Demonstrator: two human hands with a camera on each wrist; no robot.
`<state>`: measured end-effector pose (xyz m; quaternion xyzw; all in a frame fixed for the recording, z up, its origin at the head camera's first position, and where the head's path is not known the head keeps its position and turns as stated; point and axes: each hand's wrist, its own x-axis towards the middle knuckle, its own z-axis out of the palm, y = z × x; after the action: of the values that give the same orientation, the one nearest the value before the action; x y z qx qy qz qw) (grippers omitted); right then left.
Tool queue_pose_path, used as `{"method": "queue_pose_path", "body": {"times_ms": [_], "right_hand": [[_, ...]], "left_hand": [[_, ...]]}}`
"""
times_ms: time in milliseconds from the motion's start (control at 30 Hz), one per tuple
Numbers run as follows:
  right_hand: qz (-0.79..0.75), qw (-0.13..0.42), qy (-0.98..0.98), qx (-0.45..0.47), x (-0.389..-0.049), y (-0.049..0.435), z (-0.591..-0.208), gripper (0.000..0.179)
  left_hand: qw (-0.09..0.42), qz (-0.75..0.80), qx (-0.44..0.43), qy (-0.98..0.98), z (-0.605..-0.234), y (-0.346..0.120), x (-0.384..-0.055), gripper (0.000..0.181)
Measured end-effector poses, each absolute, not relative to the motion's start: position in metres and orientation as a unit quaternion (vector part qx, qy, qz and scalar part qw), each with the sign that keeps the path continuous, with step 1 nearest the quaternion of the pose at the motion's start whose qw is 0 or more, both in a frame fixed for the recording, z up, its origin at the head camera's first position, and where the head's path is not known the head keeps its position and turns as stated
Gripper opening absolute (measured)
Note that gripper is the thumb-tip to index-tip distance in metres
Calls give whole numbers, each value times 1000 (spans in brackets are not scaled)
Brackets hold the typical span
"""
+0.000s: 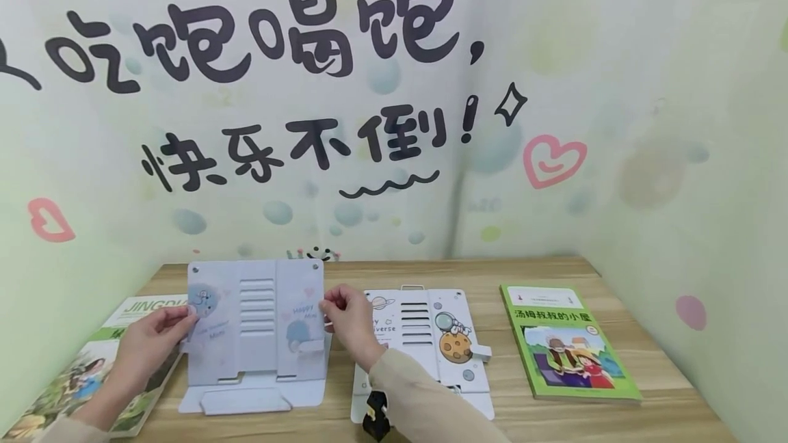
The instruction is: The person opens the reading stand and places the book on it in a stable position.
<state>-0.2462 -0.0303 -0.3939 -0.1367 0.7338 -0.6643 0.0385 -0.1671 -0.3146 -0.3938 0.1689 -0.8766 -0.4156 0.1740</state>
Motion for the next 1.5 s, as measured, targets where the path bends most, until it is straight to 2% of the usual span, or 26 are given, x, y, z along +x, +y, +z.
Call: {"method": "queue_pose_path", "body": {"times_ms": [267, 567, 767, 833, 1000, 1333, 1500], "right_hand": [[-665, 43, 735, -126, -253, -31, -395, 8], [-661, 38, 739, -125, -258, -34, -393, 7], [-659, 33, 740, -130, -258, -35, -393, 8], [-659, 34, 740, -130, -257, -35, -392, 9], [-660, 40, 740, -122, -255, -36, -392, 10], [-670, 34, 731, -121, -257, -39, -395, 9], [-701, -41, 703, -108, -240, -44, -391, 17]], "left_hand": [[166, -422, 171, -875, -394, -315, -165, 34], [184, -420, 167, -873, -395, -315, -167, 32], [206, -409, 147, -877, -427, -341, -185, 48], [203, -409, 150, -877, -428, -342, -186, 49], [179, -422, 175, -871, -398, -321, -172, 35], [163, -417, 175, -877, -388, -318, -172, 38], [145, -398, 128, -897, -388, -333, -169, 46]]}}
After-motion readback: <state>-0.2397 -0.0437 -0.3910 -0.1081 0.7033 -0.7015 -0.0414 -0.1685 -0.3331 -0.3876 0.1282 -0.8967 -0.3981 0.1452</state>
